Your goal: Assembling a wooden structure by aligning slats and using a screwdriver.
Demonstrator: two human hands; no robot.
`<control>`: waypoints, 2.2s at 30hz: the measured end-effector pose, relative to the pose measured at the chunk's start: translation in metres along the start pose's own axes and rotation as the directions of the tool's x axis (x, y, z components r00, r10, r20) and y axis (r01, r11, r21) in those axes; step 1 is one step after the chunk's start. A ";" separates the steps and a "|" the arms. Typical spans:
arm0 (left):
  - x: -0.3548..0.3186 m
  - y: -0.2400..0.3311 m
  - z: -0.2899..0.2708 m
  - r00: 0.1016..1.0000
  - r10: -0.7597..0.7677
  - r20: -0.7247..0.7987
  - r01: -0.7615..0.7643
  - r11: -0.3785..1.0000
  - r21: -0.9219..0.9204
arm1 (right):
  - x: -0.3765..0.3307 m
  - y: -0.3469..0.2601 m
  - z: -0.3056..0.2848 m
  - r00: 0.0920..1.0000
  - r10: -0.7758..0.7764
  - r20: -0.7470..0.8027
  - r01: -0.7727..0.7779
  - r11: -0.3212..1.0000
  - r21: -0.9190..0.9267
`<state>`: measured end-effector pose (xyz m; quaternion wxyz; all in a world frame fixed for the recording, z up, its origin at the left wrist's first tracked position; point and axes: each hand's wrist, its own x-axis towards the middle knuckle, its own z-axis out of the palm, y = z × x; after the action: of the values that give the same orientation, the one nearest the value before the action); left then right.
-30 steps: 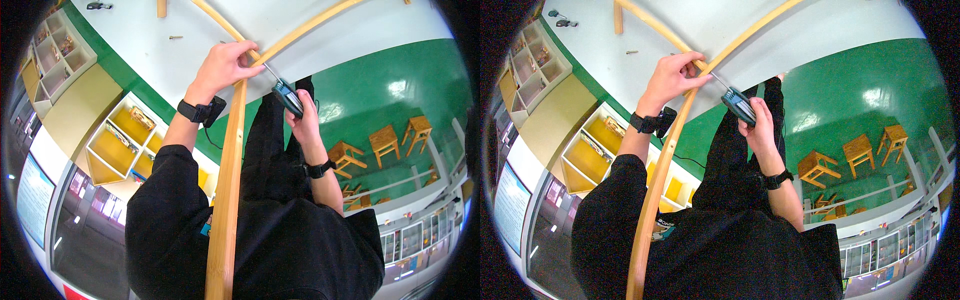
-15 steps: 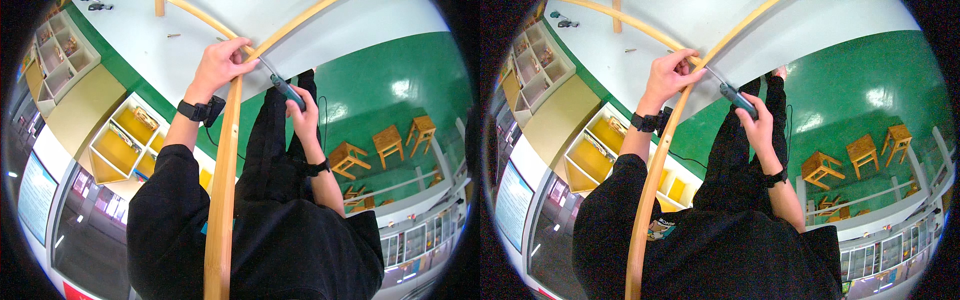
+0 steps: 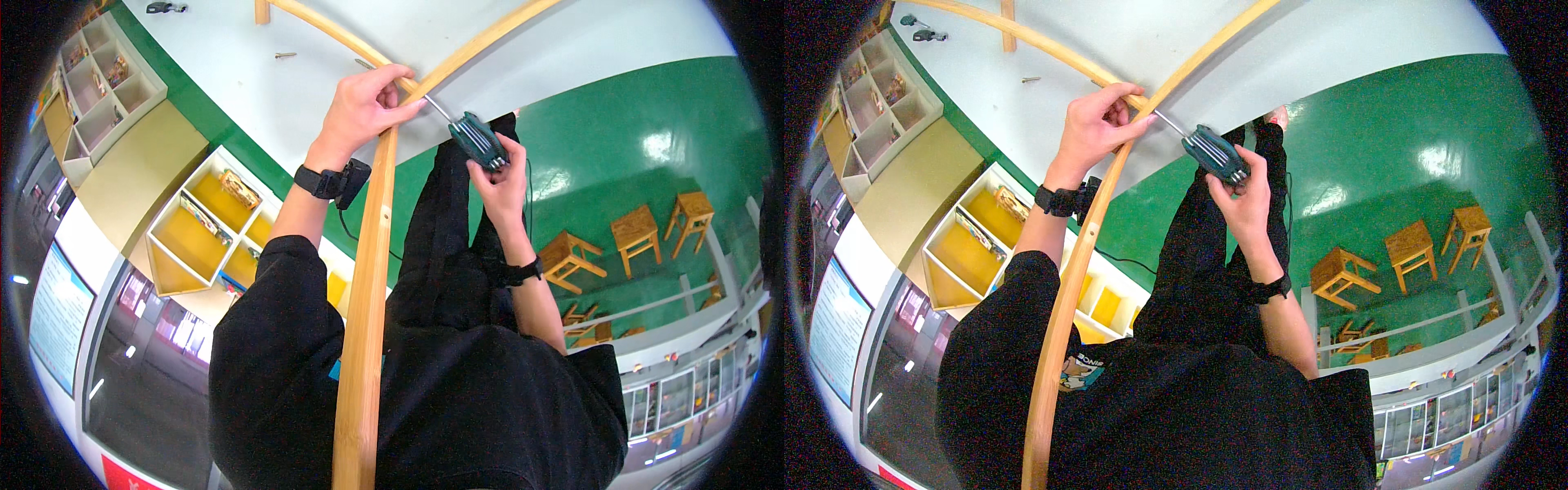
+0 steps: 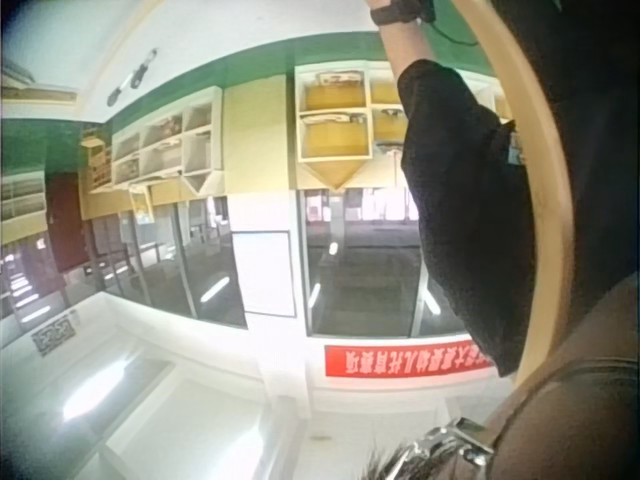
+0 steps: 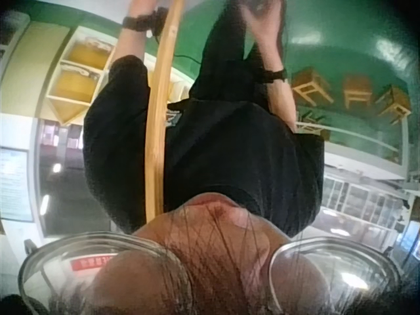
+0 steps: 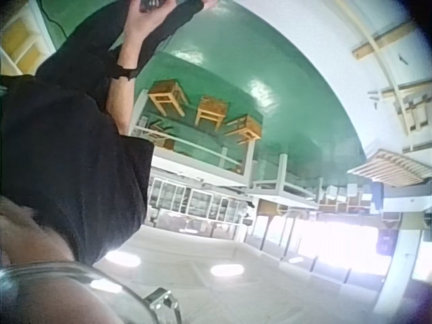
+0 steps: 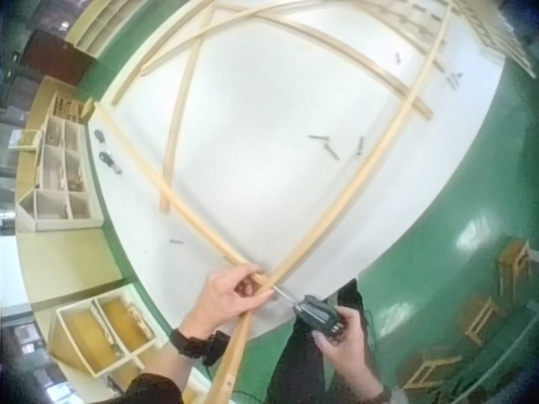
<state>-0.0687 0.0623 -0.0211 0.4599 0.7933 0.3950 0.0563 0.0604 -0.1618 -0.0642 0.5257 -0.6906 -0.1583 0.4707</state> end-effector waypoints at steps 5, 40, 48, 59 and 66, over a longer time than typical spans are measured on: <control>-0.001 -0.002 0.000 0.998 0.046 -0.053 -0.044 0.999 0.029 | 0.006 -0.017 -0.006 0.999 -0.036 -0.006 0.034 0.980 -0.197; -0.023 0.015 0.030 0.993 -0.087 0.077 0.096 0.987 -0.131 | -0.028 -0.013 -0.049 0.960 0.222 0.171 -0.200 0.970 -0.138; -0.027 0.019 0.035 0.996 -0.081 0.028 0.083 0.996 -0.043 | -0.026 -0.016 -0.049 0.971 0.176 0.163 -0.131 0.958 -0.256; -0.033 0.015 0.046 0.988 0.108 -0.111 -0.092 0.986 0.139 | -0.018 -0.005 -0.049 0.982 -0.060 0.180 0.128 0.909 -0.397; -0.035 0.011 0.042 0.979 0.158 -0.127 -0.136 0.977 0.167 | -0.015 0.006 -0.043 0.987 0.040 0.158 0.010 0.953 -0.301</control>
<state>-0.0667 0.0071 -0.0269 0.3618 0.8482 0.3695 0.1144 0.0862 -0.1994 -0.0618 0.3960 -0.7231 -0.2652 0.4999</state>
